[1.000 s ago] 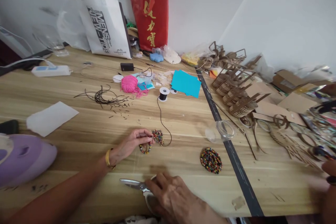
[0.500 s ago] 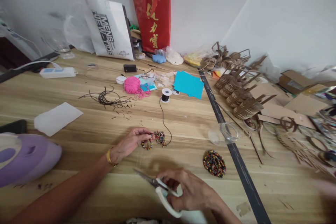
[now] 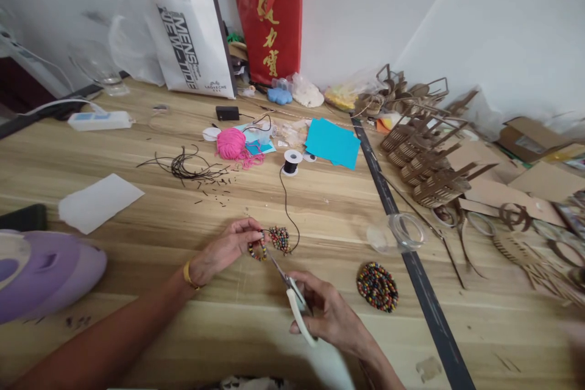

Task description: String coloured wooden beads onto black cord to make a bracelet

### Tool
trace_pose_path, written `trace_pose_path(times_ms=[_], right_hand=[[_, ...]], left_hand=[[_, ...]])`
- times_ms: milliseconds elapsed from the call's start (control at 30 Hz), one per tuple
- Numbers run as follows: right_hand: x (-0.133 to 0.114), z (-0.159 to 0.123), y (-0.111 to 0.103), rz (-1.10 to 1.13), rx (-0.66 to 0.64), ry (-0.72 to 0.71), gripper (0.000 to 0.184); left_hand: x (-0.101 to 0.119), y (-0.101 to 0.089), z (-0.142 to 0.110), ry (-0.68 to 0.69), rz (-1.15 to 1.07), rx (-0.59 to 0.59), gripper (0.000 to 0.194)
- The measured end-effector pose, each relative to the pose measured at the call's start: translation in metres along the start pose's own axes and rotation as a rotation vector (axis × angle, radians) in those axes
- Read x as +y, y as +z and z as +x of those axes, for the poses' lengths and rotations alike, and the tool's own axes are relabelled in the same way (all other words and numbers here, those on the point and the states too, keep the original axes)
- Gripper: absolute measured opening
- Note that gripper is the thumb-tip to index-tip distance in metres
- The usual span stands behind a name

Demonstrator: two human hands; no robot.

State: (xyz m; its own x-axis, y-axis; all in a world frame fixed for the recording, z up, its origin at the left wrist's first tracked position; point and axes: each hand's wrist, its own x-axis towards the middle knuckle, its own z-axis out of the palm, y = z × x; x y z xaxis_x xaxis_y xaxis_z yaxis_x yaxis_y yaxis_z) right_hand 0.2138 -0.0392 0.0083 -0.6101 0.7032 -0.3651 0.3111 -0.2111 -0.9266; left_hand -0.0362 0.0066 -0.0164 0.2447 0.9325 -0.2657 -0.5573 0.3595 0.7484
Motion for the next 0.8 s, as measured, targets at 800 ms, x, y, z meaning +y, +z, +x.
trace_pose_path(times_ms=[800], right_hand=[[-0.014,0.015,0.001,-0.200,0.125,-0.043,0.057]], left_hand=[[-0.003,-0.001,0.000,0.018,-0.004,0.029,0.024]])
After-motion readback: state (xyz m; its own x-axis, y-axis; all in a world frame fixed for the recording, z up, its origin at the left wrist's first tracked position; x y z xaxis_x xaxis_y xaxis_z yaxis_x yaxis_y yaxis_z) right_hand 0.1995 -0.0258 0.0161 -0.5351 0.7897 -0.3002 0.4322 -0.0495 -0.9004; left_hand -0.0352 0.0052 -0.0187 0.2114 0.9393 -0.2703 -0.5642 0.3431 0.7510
